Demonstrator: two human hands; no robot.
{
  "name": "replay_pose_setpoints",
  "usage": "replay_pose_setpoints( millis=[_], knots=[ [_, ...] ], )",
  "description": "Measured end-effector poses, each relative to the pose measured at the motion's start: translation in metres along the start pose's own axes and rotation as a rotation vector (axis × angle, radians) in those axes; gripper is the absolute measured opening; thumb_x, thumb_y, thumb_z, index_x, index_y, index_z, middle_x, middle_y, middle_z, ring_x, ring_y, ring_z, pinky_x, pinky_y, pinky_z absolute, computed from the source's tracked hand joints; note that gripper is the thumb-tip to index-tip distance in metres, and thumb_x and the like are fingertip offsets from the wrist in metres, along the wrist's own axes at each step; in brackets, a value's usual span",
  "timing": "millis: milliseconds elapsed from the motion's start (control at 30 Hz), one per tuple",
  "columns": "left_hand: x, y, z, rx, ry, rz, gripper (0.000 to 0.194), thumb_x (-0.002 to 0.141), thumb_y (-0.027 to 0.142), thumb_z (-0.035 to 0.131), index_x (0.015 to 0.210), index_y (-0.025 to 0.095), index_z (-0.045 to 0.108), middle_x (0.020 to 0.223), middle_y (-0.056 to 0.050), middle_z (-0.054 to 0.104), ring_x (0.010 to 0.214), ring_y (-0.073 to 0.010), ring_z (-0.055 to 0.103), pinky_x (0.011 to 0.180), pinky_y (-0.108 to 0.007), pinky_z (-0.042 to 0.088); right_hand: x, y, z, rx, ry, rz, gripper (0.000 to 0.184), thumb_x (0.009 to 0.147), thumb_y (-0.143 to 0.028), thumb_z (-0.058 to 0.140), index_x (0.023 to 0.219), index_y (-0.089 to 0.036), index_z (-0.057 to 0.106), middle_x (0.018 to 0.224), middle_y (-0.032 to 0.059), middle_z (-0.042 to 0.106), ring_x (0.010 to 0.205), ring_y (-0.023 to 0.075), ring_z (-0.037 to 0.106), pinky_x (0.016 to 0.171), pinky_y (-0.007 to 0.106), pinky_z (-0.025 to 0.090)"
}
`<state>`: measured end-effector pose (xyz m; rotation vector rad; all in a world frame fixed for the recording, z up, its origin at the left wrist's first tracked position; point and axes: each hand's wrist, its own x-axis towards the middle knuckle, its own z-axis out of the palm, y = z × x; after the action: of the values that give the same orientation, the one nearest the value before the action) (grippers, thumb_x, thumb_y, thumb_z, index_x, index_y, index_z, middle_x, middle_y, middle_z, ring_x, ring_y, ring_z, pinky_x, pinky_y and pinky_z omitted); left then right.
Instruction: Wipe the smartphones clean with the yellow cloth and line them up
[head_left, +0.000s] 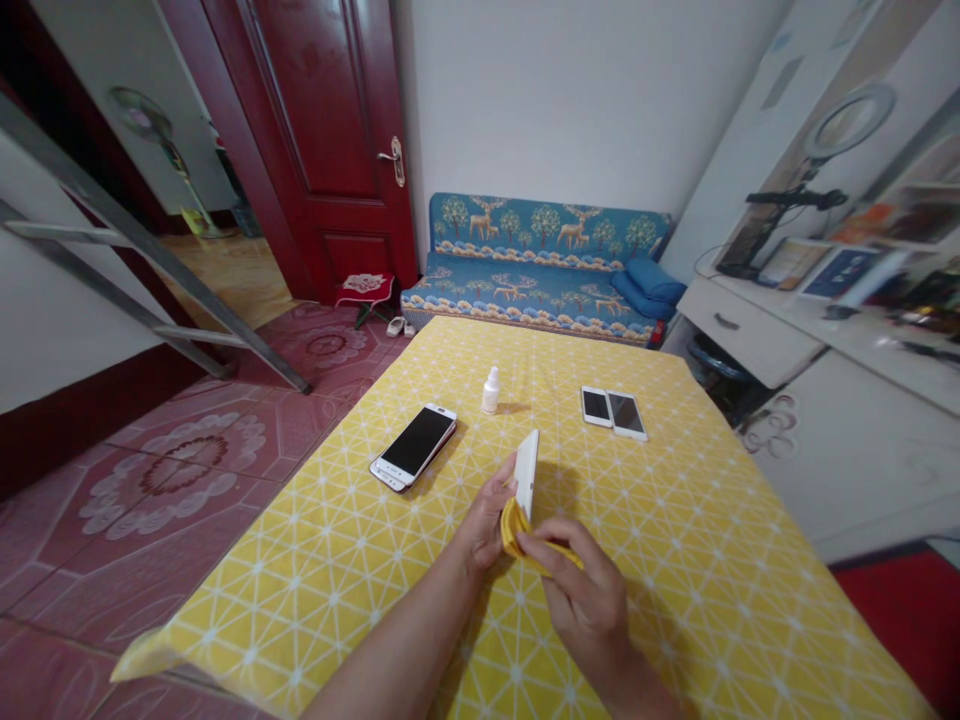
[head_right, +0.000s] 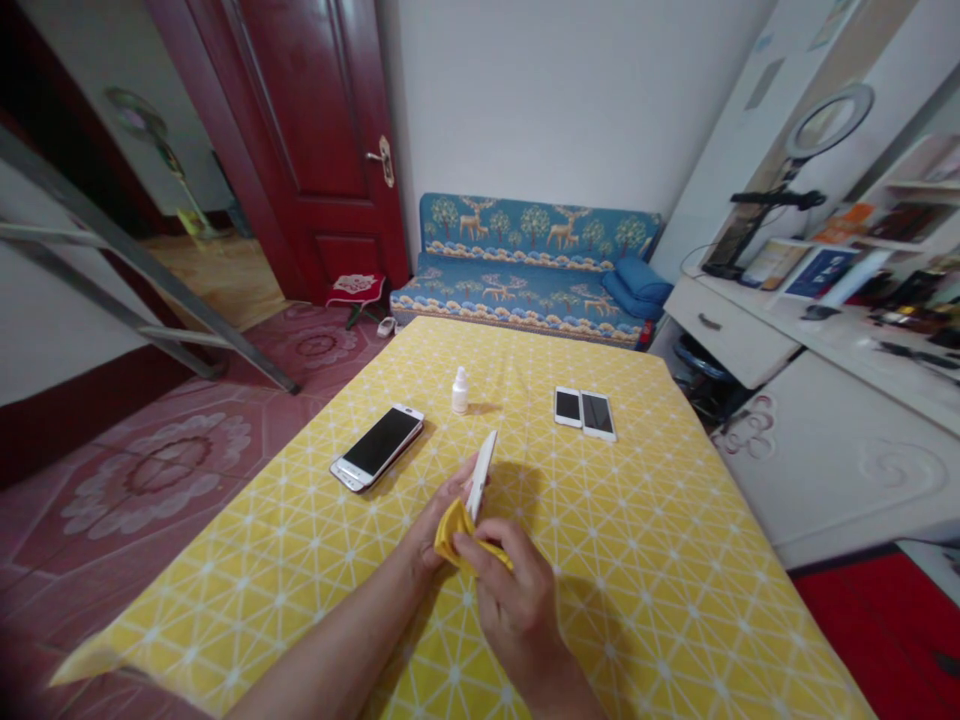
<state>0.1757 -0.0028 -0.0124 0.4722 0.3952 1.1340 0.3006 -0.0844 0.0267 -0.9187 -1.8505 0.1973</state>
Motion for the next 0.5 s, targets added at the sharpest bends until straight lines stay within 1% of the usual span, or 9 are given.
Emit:
replay_pose_setpoints(
  millis=[67, 133, 200, 300, 400, 500],
  knots=[
    [-0.002, 0.002, 0.003, 0.009, -0.01, -0.019, 0.066, 0.071, 0.025, 0.076, 0.132, 0.018, 0.053, 0.082, -0.002, 0.065, 0.058, -0.0073, 0.054, 0.051, -0.016, 0.042, -0.003, 0.006, 0.005, -0.058, -0.059, -0.031, 0.05, 0.082, 0.002, 0.047, 0.116, -0.029, 0.066, 0.095, 0.0064, 0.061, 0.086, 0.0159, 0.061, 0.068, 0.026, 0.052],
    [-0.003, 0.002, 0.006, 0.02, -0.004, -0.034, 0.066, 0.069, 0.026, 0.077, 0.13, 0.017, 0.055, 0.08, -0.002, 0.065, 0.055, -0.0064, 0.052, 0.05, -0.016, 0.04, -0.001, 0.011, 0.007, -0.082, -0.068, -0.022, 0.049, 0.083, 0.001, 0.046, 0.116, -0.029, 0.066, 0.095, 0.0064, 0.06, 0.085, 0.0154, 0.061, 0.067, 0.026, 0.052],
    [-0.004, 0.002, 0.009, 0.037, 0.007, -0.047, 0.062, 0.069, 0.028, 0.076, 0.128, 0.016, 0.058, 0.082, -0.003, 0.066, 0.057, -0.0075, 0.053, 0.053, -0.017, 0.041, 0.004, 0.015, 0.006, -0.092, -0.053, -0.007, 0.046, 0.084, 0.0, 0.047, 0.115, -0.028, 0.066, 0.095, 0.0062, 0.06, 0.085, 0.0148, 0.061, 0.067, 0.025, 0.052],
    [-0.004, -0.002, 0.008, 0.093, -0.029, -0.09, 0.058, 0.069, 0.025, 0.075, 0.124, 0.016, 0.06, 0.084, -0.005, 0.068, 0.062, -0.0109, 0.058, 0.058, -0.02, 0.042, 0.017, 0.021, 0.001, -0.113, 0.011, -0.001, 0.045, 0.085, -0.001, 0.046, 0.114, -0.028, 0.067, 0.094, 0.0057, 0.06, 0.087, 0.015, 0.061, 0.071, 0.026, 0.052],
    [-0.004, -0.006, 0.006, 0.138, -0.114, -0.106, 0.053, 0.069, 0.023, 0.075, 0.12, 0.013, 0.064, 0.084, -0.006, 0.068, 0.065, -0.0118, 0.058, 0.061, -0.02, 0.041, 0.029, 0.032, -0.006, -0.134, 0.095, 0.014, 0.042, 0.086, -0.003, 0.046, 0.113, -0.027, 0.068, 0.093, 0.0054, 0.059, 0.089, 0.0158, 0.061, 0.075, 0.028, 0.052],
    [-0.005, -0.005, 0.003, 0.151, -0.148, -0.118, 0.045, 0.073, 0.025, 0.072, 0.116, 0.013, 0.066, 0.093, -0.009, 0.069, 0.072, -0.0129, 0.059, 0.064, -0.019, 0.042, 0.036, 0.045, -0.012, -0.154, 0.169, 0.103, 0.034, 0.087, -0.009, 0.047, 0.107, -0.025, 0.07, 0.09, 0.0051, 0.059, 0.087, 0.0165, 0.061, 0.074, 0.029, 0.051]
  ],
)
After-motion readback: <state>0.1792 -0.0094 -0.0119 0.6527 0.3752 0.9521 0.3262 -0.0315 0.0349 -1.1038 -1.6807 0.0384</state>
